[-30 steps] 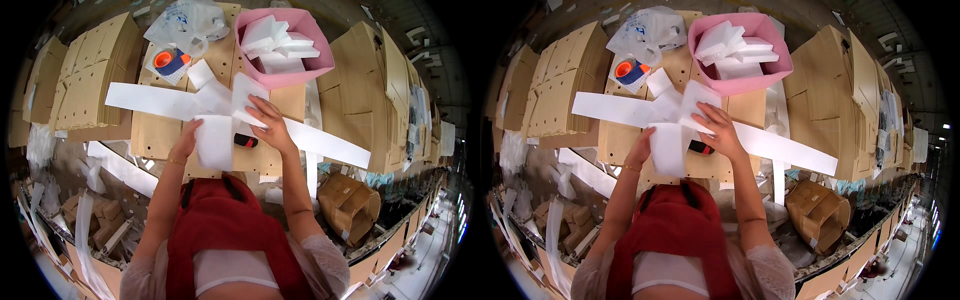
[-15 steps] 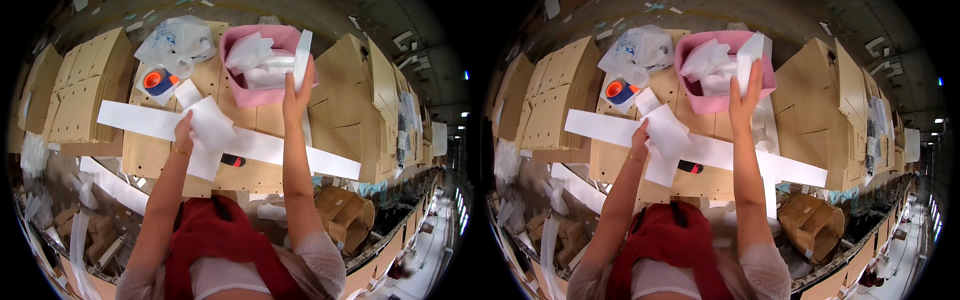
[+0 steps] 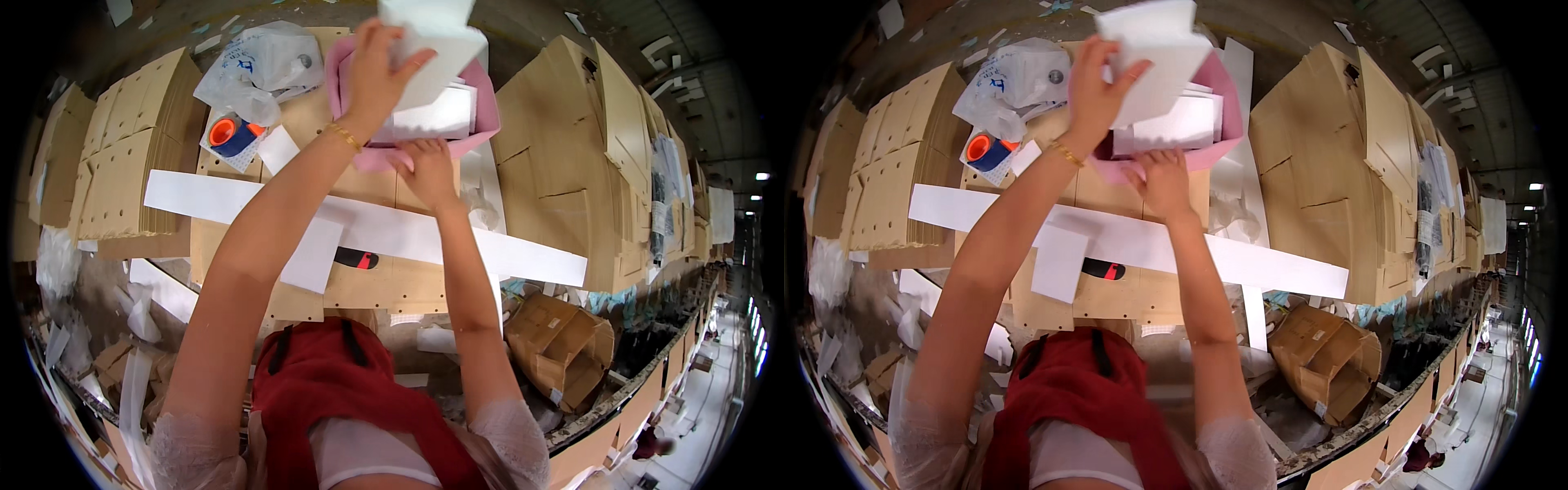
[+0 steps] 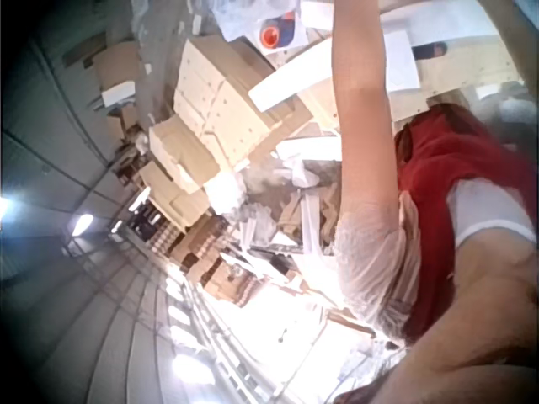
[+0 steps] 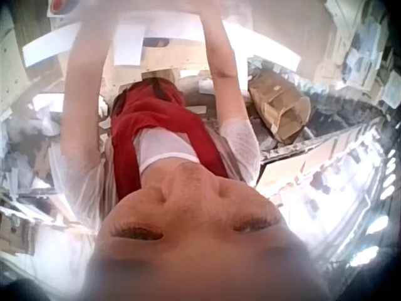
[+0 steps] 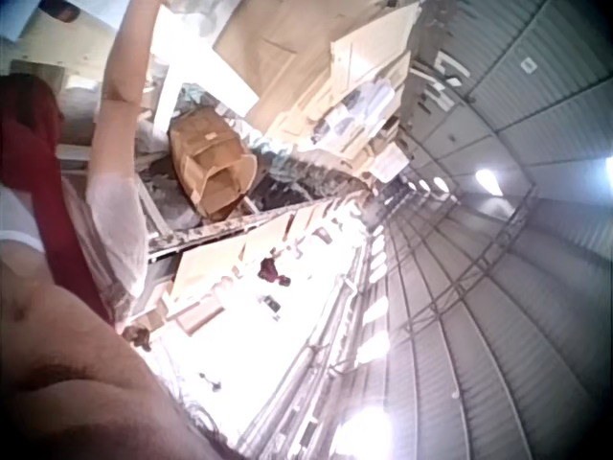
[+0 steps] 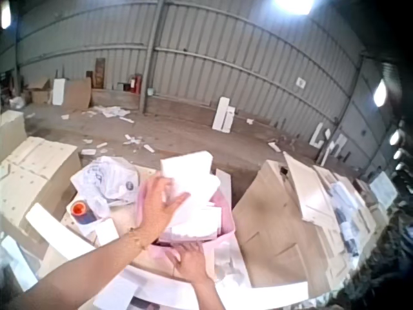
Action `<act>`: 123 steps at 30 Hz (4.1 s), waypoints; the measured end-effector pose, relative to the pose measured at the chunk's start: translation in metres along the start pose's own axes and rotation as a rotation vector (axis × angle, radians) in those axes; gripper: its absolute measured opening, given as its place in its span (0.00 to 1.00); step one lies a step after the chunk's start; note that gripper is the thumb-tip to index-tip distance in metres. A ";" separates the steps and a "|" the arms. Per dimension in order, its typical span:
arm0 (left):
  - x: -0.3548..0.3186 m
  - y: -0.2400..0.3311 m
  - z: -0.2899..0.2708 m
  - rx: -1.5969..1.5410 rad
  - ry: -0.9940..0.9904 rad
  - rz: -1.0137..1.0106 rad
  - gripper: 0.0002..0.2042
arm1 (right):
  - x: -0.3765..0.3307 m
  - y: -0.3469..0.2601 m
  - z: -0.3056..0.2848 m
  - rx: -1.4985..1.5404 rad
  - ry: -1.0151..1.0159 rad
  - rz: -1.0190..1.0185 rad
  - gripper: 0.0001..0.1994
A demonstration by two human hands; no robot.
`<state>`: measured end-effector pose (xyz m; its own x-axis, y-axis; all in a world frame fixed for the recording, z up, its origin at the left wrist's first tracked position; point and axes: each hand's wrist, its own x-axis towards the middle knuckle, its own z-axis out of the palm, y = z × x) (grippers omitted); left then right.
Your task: The person places white foam pieces into a cardboard box and then uses a utility knife to cut long white foam strips on a wooden workbench. The cut pieces are placed into a pink bin.
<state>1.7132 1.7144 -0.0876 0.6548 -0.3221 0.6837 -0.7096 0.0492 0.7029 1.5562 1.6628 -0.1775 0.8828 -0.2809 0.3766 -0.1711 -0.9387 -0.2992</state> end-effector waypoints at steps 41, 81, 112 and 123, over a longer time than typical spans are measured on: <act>-0.271 -0.051 -0.241 0.023 -0.423 -1.329 0.27 | -0.134 -0.176 0.146 0.521 -0.102 0.506 0.41; -0.170 -0.131 -0.310 0.761 -1.191 0.050 0.55 | -0.201 -0.151 0.158 -0.264 -0.092 0.189 0.20; -0.270 -0.085 -0.186 0.532 -1.233 0.008 0.29 | -0.266 -0.094 0.055 0.301 0.381 1.197 0.25; -0.319 -0.029 -0.176 0.595 -1.203 0.062 0.37 | -0.282 0.015 0.028 0.109 0.046 1.244 0.34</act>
<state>1.5701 1.9824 -0.2916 0.2027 -0.9741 -0.1007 -0.9350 -0.2231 0.2757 1.3171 1.7340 -0.3132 0.1320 -0.9741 -0.1838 -0.8390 -0.0110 -0.5440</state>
